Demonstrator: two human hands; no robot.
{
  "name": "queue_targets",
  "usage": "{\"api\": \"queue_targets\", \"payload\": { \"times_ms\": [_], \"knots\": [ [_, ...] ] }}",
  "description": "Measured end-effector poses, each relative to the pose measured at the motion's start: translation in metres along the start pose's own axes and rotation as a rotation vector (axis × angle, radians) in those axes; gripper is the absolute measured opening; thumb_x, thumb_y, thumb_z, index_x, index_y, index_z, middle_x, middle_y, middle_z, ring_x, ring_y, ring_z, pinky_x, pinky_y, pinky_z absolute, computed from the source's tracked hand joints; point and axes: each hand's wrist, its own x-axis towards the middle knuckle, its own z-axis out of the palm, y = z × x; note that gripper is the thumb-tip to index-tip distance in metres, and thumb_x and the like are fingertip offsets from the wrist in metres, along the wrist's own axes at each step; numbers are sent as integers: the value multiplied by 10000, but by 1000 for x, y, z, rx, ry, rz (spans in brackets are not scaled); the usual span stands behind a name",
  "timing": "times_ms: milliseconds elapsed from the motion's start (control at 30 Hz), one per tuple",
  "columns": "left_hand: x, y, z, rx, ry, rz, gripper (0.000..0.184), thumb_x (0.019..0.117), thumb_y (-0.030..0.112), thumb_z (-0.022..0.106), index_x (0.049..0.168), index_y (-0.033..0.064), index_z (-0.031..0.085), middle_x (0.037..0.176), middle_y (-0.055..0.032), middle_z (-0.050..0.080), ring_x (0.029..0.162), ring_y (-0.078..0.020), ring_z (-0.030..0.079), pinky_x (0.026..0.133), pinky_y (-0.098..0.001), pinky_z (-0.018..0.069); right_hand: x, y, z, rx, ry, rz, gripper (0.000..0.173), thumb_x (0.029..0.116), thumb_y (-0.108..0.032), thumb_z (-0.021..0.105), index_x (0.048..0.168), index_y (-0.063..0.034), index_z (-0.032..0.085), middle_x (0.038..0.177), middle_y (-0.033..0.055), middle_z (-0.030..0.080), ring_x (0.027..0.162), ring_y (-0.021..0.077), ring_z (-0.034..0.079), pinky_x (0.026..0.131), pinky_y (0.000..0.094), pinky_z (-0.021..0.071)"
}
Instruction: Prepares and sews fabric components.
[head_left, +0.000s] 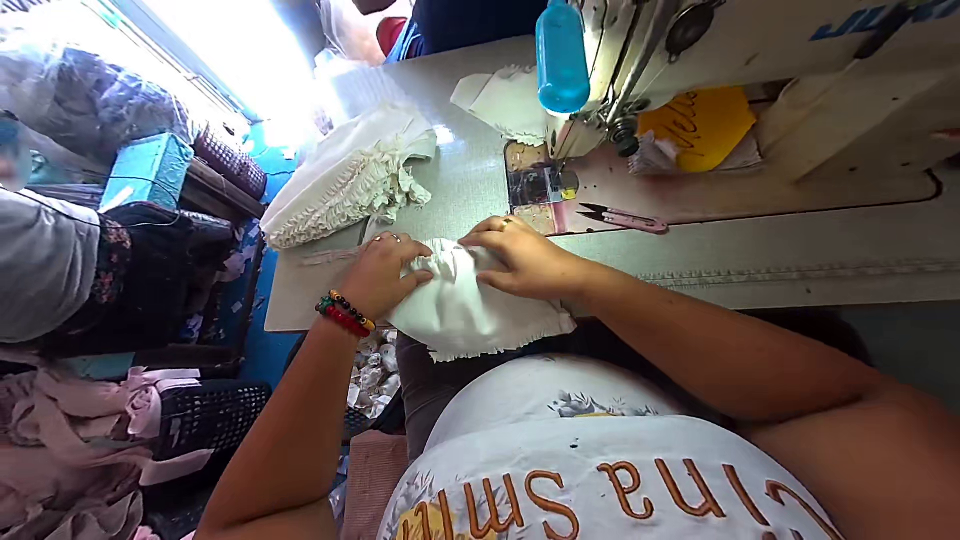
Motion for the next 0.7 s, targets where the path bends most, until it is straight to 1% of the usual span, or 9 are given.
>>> {"api": "queue_targets", "payload": {
  "times_ms": [67, 200, 267, 367, 467, 567, 600, 633, 700],
  "knots": [
    [-7, 3, -2, -44, 77, 99, 202, 874, 165, 767, 1023, 30, 757, 946, -157, 691, 988, -355, 638, 893, -557, 487, 9, -2, -2, 37, -59, -28, 284, 864, -192, 758, 1102, -39, 740, 1189, 144, 679, 1117, 341, 589, 941, 541, 472],
    [-21, -6, -9, -104, 121, 61, 208, 855, 219, 792, 943, 36, 746, 912, -117, 690, 961, -299, 635, 869, -521, 477, 2, -11, -9, -27, -57, -63, 201, 899, -239, 740, 948, -44, 728, 974, 119, 697, 1013, 323, 621, 859, 543, 474],
    [-26, -16, -11, -128, 89, 11, 233, 853, 239, 799, 940, 31, 743, 917, -120, 692, 956, -288, 635, 868, -506, 484, -9, -15, -12, -92, -13, -23, 169, 954, -229, 692, 935, -61, 694, 851, 86, 677, 908, 287, 642, 846, 537, 479],
    [-31, -21, -20, -206, -1, -105, 233, 862, 209, 808, 965, 16, 729, 958, -119, 684, 946, -240, 637, 847, -465, 508, -29, -16, -15, -179, 19, 54, 128, 990, -197, 650, 940, -83, 681, 776, 57, 659, 795, 249, 663, 788, 527, 503],
    [-32, -21, -30, -316, 23, -184, 149, 912, 164, 741, 959, 25, 716, 977, -62, 678, 862, -117, 632, 788, -341, 534, -44, -10, -15, -188, 81, 66, 103, 964, -161, 662, 927, -71, 696, 768, 66, 661, 765, 252, 661, 773, 521, 514],
    [-25, -21, -26, -462, 166, -191, 116, 950, 138, 680, 972, 27, 700, 955, -1, 653, 809, 1, 615, 758, -196, 540, -54, -9, -14, -181, 112, 94, 131, 961, -160, 638, 987, -61, 719, 833, 79, 674, 832, 266, 661, 813, 523, 525],
    [-20, -19, -23, -459, 208, -187, 125, 962, 150, 661, 981, 31, 696, 961, -2, 647, 832, -4, 619, 777, -205, 545, -56, -9, -14, -189, 112, 115, 138, 960, -163, 640, 990, -56, 723, 842, 89, 675, 847, 283, 660, 814, 541, 515],
    [-12, -16, -19, -415, 230, -197, 151, 972, 164, 652, 991, 22, 698, 1005, -42, 643, 903, -68, 615, 830, -277, 533, -58, -10, -14, -204, 115, 138, 134, 952, -160, 651, 973, -51, 726, 841, 100, 670, 852, 302, 659, 801, 556, 509],
    [5, -16, -9, -302, 247, -211, 190, 952, 152, 688, 963, -34, 722, 1163, -184, 641, 1115, -295, 578, 957, -500, 462, -60, -12, -13, -234, 131, 211, 114, 941, -151, 681, 925, -49, 729, 845, 125, 649, 880, 341, 644, 779, 573, 486]
  ]
}}
